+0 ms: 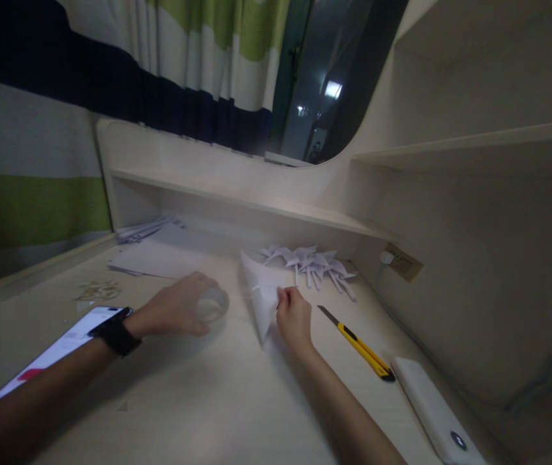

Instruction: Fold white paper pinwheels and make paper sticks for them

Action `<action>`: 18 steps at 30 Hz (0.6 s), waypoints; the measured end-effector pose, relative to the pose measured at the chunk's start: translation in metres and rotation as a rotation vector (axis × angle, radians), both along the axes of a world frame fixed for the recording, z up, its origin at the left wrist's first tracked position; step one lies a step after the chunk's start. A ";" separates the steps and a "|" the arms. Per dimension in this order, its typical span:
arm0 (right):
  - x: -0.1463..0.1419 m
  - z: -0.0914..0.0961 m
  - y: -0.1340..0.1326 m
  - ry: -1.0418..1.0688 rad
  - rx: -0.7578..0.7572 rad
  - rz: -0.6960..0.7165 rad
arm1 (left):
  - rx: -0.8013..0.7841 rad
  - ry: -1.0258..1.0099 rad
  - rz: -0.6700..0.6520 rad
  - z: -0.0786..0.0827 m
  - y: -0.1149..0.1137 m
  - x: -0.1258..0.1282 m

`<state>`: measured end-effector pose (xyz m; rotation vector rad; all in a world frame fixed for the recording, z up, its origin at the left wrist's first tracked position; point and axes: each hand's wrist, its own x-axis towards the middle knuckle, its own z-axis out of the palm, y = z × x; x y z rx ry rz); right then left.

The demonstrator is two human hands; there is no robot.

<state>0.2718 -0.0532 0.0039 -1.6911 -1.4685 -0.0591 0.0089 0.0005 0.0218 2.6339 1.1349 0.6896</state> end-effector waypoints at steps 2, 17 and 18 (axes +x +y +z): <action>0.001 0.001 -0.001 -0.007 0.005 -0.016 | -0.001 0.009 -0.003 -0.001 0.001 0.000; 0.013 0.015 -0.007 -0.064 0.062 -0.072 | -0.023 0.064 0.016 0.001 0.003 -0.002; 0.015 0.017 -0.008 -0.079 0.074 -0.081 | -0.033 0.065 0.020 0.001 0.003 -0.003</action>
